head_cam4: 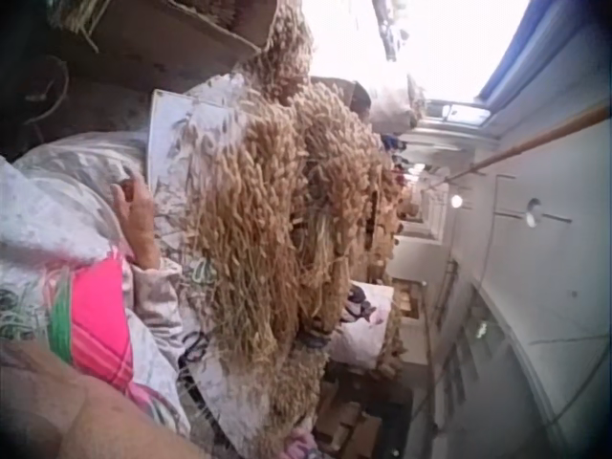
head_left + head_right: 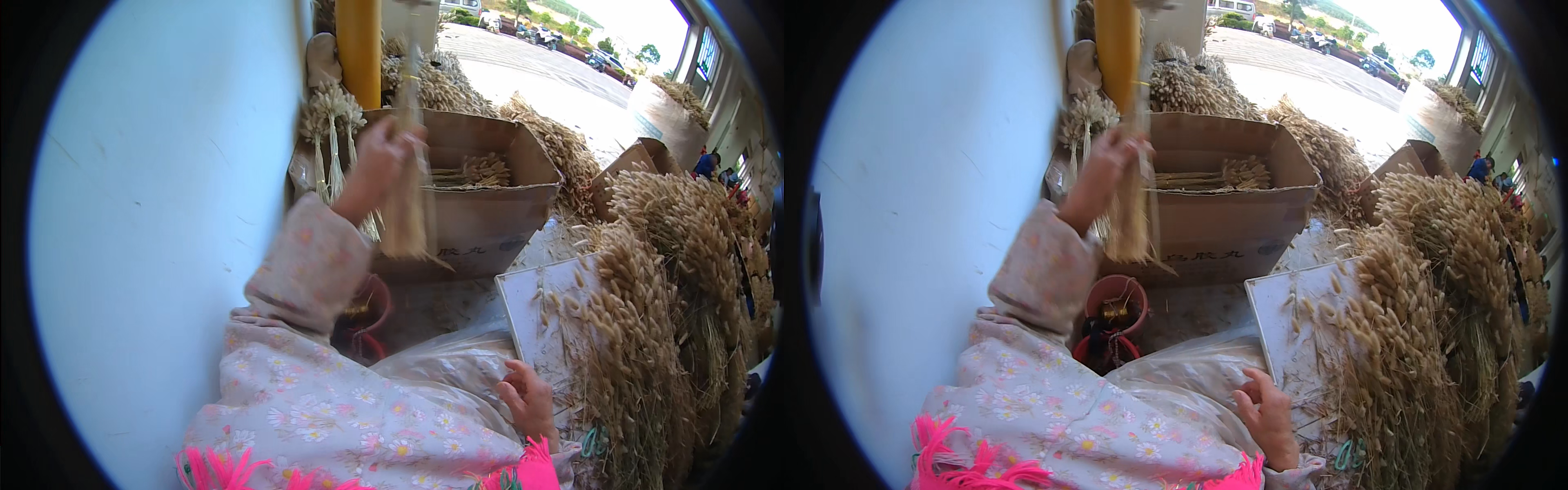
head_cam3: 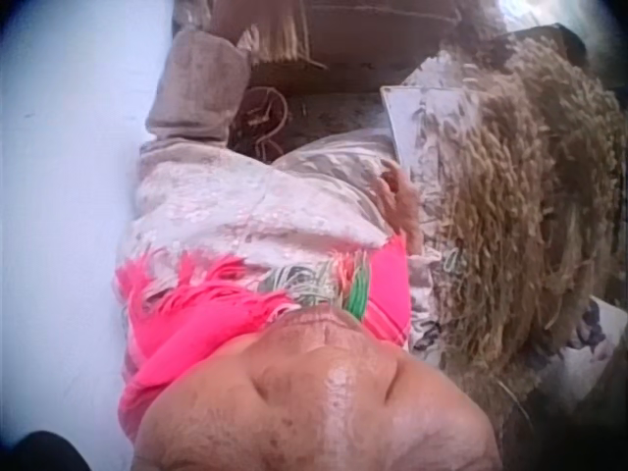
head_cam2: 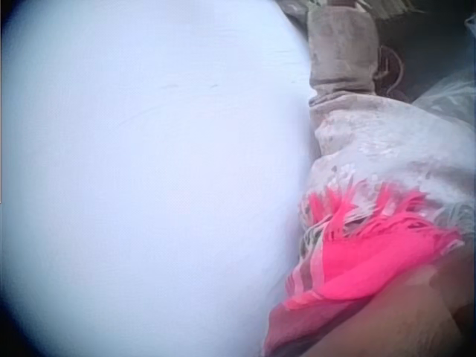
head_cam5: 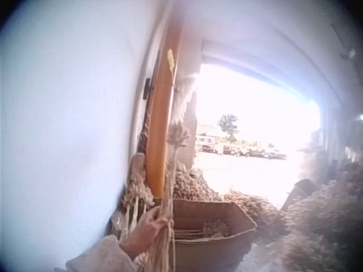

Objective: The person gathers dried wheat stalks, aligns them into small bundles, and secures each bundle with a rubber band. The person places the finished bundles into a cardboard box on the left side of the table.

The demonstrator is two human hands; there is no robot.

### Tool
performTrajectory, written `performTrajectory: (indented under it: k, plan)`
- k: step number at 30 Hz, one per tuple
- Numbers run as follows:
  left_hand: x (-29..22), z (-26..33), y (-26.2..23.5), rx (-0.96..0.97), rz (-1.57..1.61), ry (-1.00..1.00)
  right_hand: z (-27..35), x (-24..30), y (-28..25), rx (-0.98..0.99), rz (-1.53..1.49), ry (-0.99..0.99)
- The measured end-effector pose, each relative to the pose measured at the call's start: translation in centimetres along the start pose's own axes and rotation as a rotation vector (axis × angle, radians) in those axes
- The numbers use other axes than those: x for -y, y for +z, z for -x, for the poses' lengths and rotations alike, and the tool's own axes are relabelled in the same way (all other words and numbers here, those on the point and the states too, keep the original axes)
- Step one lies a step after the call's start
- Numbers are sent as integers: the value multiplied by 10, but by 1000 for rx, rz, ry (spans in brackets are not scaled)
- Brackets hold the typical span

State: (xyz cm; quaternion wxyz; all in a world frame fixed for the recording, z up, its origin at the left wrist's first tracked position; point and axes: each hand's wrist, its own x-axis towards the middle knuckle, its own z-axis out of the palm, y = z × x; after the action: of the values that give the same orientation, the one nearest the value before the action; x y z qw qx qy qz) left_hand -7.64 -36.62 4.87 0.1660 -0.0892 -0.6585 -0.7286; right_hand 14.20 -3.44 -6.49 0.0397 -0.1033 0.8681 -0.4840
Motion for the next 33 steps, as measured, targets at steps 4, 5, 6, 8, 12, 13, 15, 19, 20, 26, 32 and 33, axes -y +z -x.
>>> performTrajectory:
  k: [4, 5, 6, 8, 12, 13, 15, 19, 20, 26, 32, 33]
  plan:
    - [9, -47, -99, -319, -512, 32, 6, -16, -2, 18, 44, 21]
    - [15, -56, -125, -373, -753, 56, 7, -18, -2, 28, 50, 20]
    - [31, -59, -143, -490, -909, 153, 8, -20, 0, 38, 58, 18]
    - [55, -66, -184, -465, -1184, -30, 10, -21, 2, 63, 39, 32]
    - [123, -54, -233, -356, -1406, -389, 11, -23, 4, 69, 64, 28]
    - [139, -50, -240, -301, -1401, -427, 12, -24, 4, 61, 64, 26]
    - [160, -46, -251, -258, -1378, -462, 13, -27, 3, 52, 60, 33]
    - [181, -46, -261, -305, -1311, -406, 16, -33, 0, 39, 15, 82]
    - [183, -46, -265, -318, -1301, -388, 17, -35, 0, 43, -10, 130]
    - [204, -62, -335, -221, -980, -393, 33, -41, -11, -37, -20, 216]
    - [178, -179, -363, -168, -1446, 111, 98, -74, -52, -344, -5, 181]
    - [167, -193, -341, -165, -1337, 6, 112, -80, -62, -412, 24, 275]
